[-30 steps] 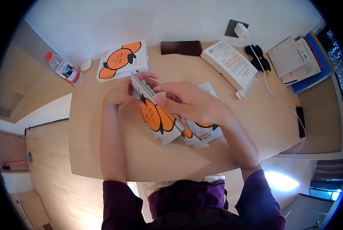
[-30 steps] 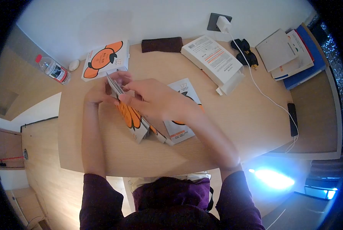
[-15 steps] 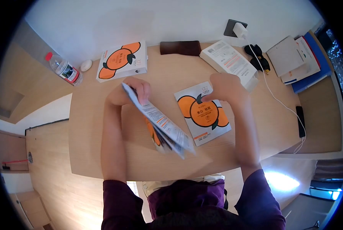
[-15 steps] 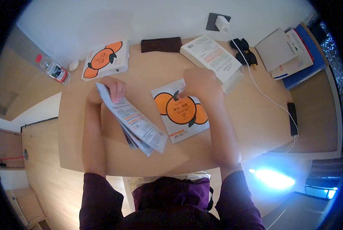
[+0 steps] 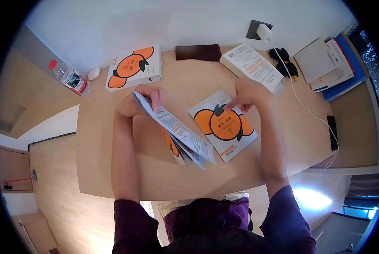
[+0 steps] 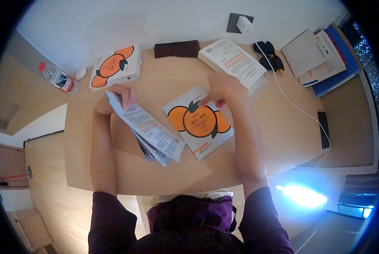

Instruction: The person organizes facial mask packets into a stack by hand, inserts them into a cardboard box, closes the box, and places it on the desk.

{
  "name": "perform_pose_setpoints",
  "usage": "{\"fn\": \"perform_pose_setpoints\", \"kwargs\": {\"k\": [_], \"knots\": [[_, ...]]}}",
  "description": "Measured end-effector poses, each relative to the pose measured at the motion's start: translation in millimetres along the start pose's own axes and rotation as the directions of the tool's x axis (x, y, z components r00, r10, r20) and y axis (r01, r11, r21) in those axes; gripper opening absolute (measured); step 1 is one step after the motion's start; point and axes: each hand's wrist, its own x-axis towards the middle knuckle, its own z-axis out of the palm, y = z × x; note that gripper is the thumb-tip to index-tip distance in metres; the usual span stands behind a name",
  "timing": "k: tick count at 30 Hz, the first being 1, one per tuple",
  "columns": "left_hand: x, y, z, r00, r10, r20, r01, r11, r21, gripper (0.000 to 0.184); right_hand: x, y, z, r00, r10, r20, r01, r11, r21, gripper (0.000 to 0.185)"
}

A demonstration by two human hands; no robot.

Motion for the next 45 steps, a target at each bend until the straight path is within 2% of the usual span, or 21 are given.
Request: {"fn": "perform_pose_setpoints", "kwargs": {"k": [3,6,9,12,15,19,21,22,24,27,28,31,33,36,37,40,41,43,45], "knots": [[0,1,0,0.996,-0.086,-0.02,0.086,0.996,-0.01,0.026,11,4,4,0.989,-0.091,0.115,0.084,0.994,0.067,0.04],[1,3,4,0.988,-0.143,-0.054,0.143,0.99,-0.012,0.033,17,1,11,0.982,-0.142,0.124,0.144,0.989,-0.01,0.039],[2,5,7,0.984,-0.159,-0.078,0.159,0.987,-0.007,0.037,28,3,14,0.96,-0.259,0.11,0.26,0.966,0.009,0.034],[3,7,10,0.982,-0.165,-0.09,0.165,0.986,-0.012,0.036,27,-1,12,0.855,-0.516,0.045,0.508,0.853,0.124,0.027],[7,15,19,0.973,-0.164,-0.164,0.166,0.986,0.0,0.035,12,-11,5,0.761,-0.648,-0.005,0.6,0.702,0.384,0.021],[10,12,20,0.946,-0.225,-0.232,0.225,0.974,-0.026,0.045,-17,-37,5,0.686,-0.715,-0.133,0.649,0.519,0.556,0.019],[10,13,27,0.874,-0.326,-0.36,0.351,0.936,0.003,0.049,-27,-50,8,0.665,-0.717,-0.208,0.647,0.415,0.64,0.018],[10,14,29,0.828,-0.369,-0.423,0.412,0.911,0.011,0.051,-23,-53,13,0.644,-0.723,-0.248,0.685,0.402,0.608,0.018],[9,7,24,0.858,-0.335,-0.389,0.381,0.923,0.046,0.054,-13,-55,24,0.595,-0.734,-0.326,0.755,0.373,0.539,0.018],[7,0,21,0.866,-0.278,-0.416,0.329,0.943,0.055,0.056,-10,-51,20,0.706,-0.662,-0.253,0.647,0.457,0.61,0.028],[6,0,20,0.861,-0.257,-0.439,0.31,0.949,0.052,0.056,-10,-49,18,0.723,-0.632,-0.279,0.628,0.434,0.646,0.033],[7,-1,26,0.704,-0.122,-0.7,0.174,0.985,0.003,0.052,-10,-43,9,0.78,-0.516,-0.355,0.577,0.372,0.727,0.045],[7,-6,14,0.659,-0.058,-0.75,0.102,0.995,0.012,0.05,-3,-42,6,0.816,-0.41,-0.408,0.552,0.344,0.76,0.05],[11,-9,10,0.585,0.03,-0.811,-0.006,0.999,0.033,0.047,37,-28,21,0.741,-0.424,-0.521,0.52,-0.128,0.844,0.053],[14,-10,11,0.558,0.059,-0.828,-0.043,0.998,0.042,0.046,51,-25,29,0.737,-0.393,-0.55,0.527,-0.175,0.831,0.052],[26,-23,23,0.427,0.069,-0.901,-0.037,0.998,0.059,0.048,76,-36,63,0.678,-0.258,-0.689,0.677,-0.147,0.721,0.059],[29,-26,25,0.446,0.074,-0.892,-0.032,0.997,0.067,0.049,75,-38,72,0.704,-0.232,-0.671,0.635,-0.217,0.741,0.074],[33,-31,29,0.484,0.082,-0.871,-0.022,0.996,0.081,0.052,82,-37,89,0.63,-0.182,-0.755,0.756,-0.076,0.65,0.078],[36,-32,37,0.483,0.054,-0.874,0.059,0.994,0.094,0.055,86,-36,95,0.627,-0.135,-0.767,0.773,-0.018,0.635,0.078]]}}
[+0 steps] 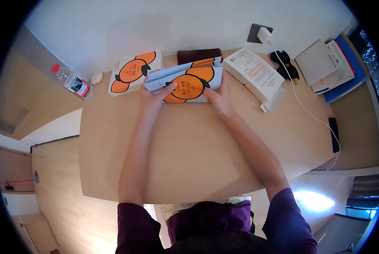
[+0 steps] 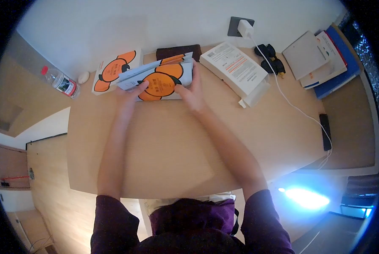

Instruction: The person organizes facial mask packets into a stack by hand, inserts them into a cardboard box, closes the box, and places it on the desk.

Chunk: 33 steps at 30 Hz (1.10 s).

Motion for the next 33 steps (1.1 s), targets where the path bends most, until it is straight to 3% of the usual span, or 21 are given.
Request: {"fn": "perform_pose_setpoints", "kwargs": {"k": [7,13,19,22,27,33], "knots": [[-5,-14,12,0.979,0.188,-0.086,-0.182,0.981,0.068,0.062,3,7,0,0.999,-0.038,-0.039,0.033,0.993,-0.11,0.059],[-5,-18,6,0.991,0.134,-0.031,-0.134,0.991,-0.003,0.061,6,15,-1,0.995,-0.091,-0.05,0.085,0.988,-0.127,0.054],[1,-27,-1,0.976,0.205,0.076,-0.213,0.972,0.103,0.064,6,15,-3,0.99,-0.139,-0.03,0.13,0.973,-0.193,0.055],[0,-25,-6,0.989,0.116,0.096,-0.132,0.974,0.183,0.06,5,13,-4,0.988,-0.154,-0.013,0.146,0.958,-0.245,0.056],[0,-23,-5,0.993,0.097,0.067,-0.109,0.968,0.226,0.053,4,10,-1,0.989,-0.15,-0.015,0.144,0.968,-0.203,0.057],[1,-26,-6,0.993,0.103,0.06,-0.115,0.96,0.254,0.051,4,9,-3,0.987,-0.161,-0.02,0.149,0.948,-0.282,0.055]]}}
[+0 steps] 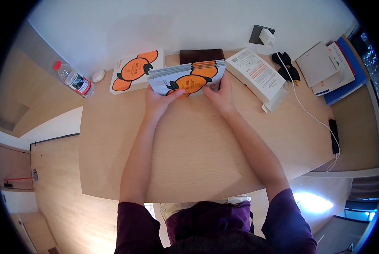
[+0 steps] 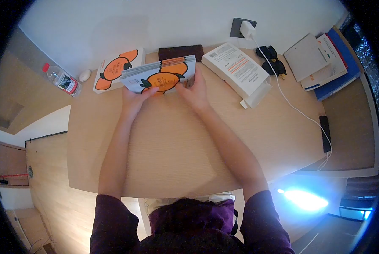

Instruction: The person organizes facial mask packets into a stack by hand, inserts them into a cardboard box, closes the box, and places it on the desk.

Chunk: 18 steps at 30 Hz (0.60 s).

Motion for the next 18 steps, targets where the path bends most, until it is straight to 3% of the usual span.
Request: {"fn": "perform_pose_setpoints", "kwargs": {"k": [9,13,16,18], "knots": [[-1,7,-1,1.0,-0.009,0.023,0.008,0.999,0.036,0.045,0,13,0,0.998,0.062,0.011,-0.063,0.994,0.093,0.048],[0,6,3,0.994,0.104,-0.017,-0.104,0.994,-0.018,0.046,0,15,0,0.999,0.027,0.018,-0.028,0.996,0.085,0.045],[-2,10,0,1.0,0.003,0.014,-0.003,1.0,-0.007,0.045,1,11,0,0.999,0.036,0.028,-0.037,0.998,0.053,0.043],[-3,14,2,0.999,0.04,0.011,-0.039,0.996,-0.078,0.042,0,6,-2,0.997,0.065,0.037,-0.065,0.998,-0.005,0.041]]}}
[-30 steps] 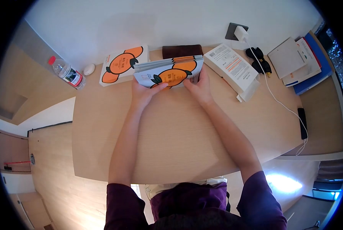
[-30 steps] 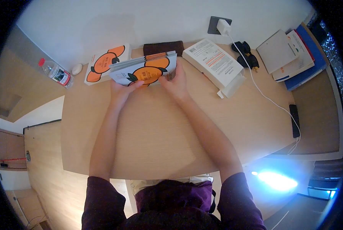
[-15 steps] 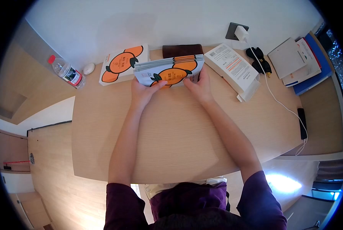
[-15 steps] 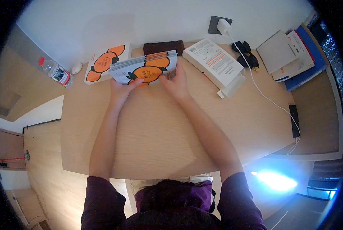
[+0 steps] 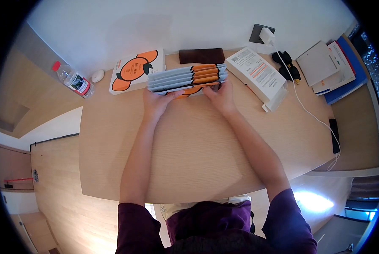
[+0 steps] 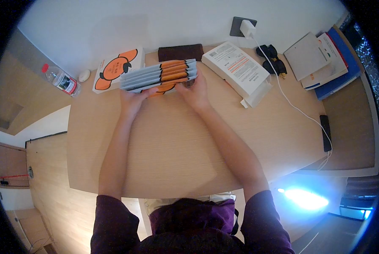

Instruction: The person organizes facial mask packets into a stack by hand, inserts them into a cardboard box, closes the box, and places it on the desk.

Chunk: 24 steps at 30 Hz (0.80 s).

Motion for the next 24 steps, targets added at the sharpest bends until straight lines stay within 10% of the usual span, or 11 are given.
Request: {"fn": "perform_pose_setpoints", "kwargs": {"k": [18,24], "knots": [[-1,-3,-8,0.976,-0.168,0.142,0.171,0.985,-0.012,0.043,2,-49,-15,0.885,0.423,0.194,-0.433,0.901,0.012,0.045],[-1,0,-11,0.987,-0.108,0.121,0.114,0.993,-0.043,0.052,-5,-36,-14,0.928,0.064,0.367,-0.114,0.987,0.117,0.044]]}}
